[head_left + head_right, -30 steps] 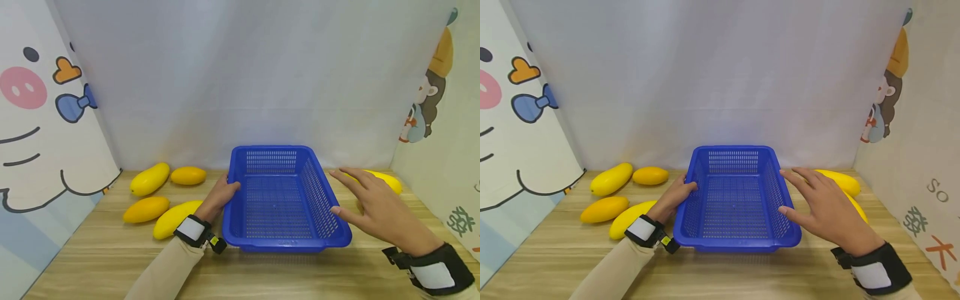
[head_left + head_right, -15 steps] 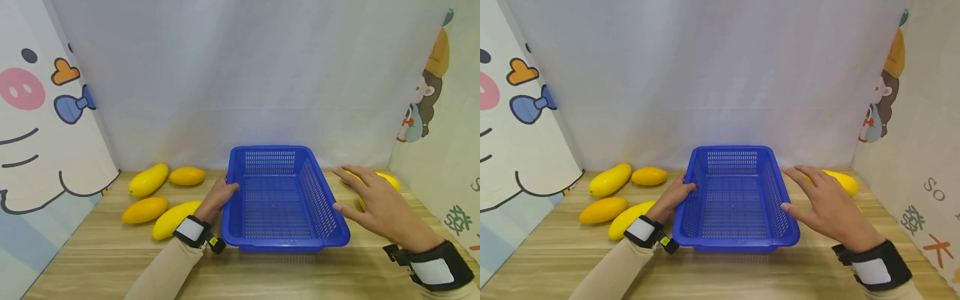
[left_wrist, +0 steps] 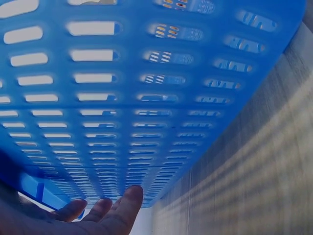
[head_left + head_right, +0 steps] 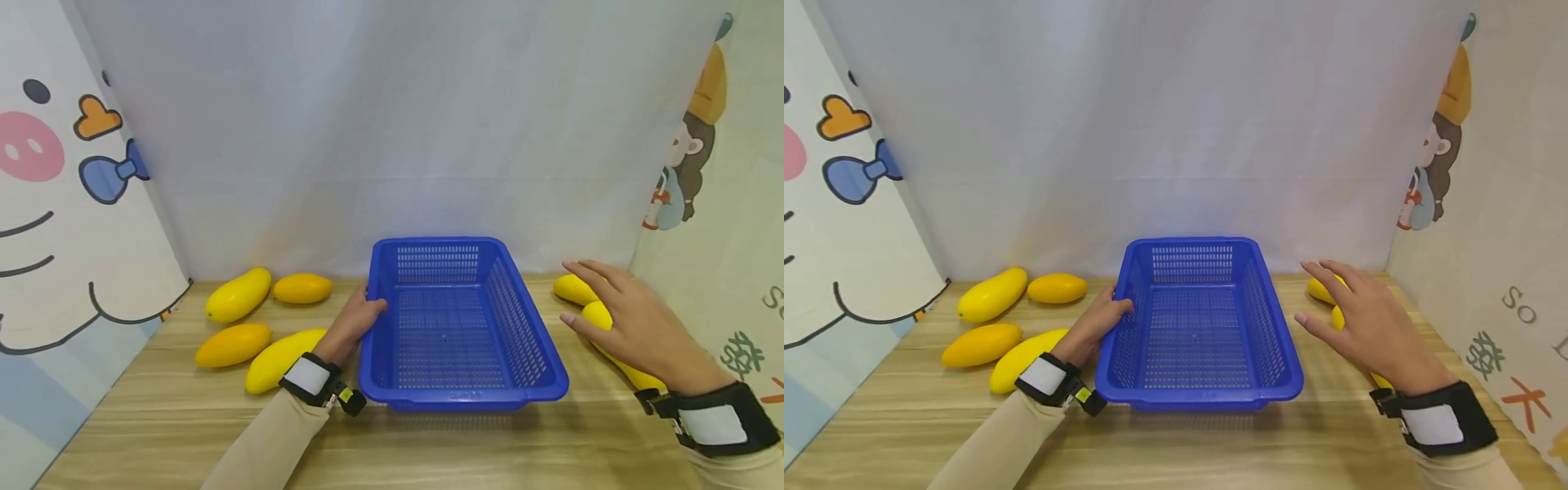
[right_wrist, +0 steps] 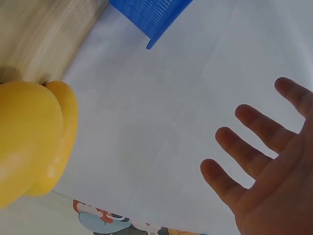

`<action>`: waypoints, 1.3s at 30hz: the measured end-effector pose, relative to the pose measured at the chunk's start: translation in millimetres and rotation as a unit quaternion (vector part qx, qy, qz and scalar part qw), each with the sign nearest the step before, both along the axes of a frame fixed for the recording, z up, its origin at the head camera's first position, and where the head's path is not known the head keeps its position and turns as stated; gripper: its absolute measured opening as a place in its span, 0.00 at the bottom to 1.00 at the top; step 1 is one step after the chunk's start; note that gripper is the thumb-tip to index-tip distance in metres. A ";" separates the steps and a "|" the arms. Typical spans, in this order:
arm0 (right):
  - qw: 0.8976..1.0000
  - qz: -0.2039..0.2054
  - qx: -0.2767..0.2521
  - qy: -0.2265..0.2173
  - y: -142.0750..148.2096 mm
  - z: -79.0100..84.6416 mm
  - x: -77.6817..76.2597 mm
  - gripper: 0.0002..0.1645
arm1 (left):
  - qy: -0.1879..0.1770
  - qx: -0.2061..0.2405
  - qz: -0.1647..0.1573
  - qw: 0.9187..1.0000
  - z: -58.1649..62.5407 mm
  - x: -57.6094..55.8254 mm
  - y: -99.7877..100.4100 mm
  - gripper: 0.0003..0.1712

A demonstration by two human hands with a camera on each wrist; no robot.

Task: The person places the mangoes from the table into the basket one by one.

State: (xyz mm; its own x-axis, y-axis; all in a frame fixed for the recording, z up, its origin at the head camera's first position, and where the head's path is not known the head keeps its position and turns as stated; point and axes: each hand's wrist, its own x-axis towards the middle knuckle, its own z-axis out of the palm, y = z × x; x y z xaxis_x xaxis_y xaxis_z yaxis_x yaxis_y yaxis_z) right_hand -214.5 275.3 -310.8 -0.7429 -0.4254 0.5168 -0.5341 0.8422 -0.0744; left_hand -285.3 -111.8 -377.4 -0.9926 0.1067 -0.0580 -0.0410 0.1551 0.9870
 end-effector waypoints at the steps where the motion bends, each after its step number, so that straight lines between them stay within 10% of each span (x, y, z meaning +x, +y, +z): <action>1: 1.000 -0.004 -0.003 -0.002 1.1 0.5 -0.1 0.44 | 0.001 0.001 0.000 1.000 0.0 0.2 -0.3 0.37; 39: 0.987 -0.147 0.005 -0.056 32.2 -9.4 -15.1 0.47 | -0.002 -0.008 0.005 1.000 -1.3 -0.9 0.7 0.37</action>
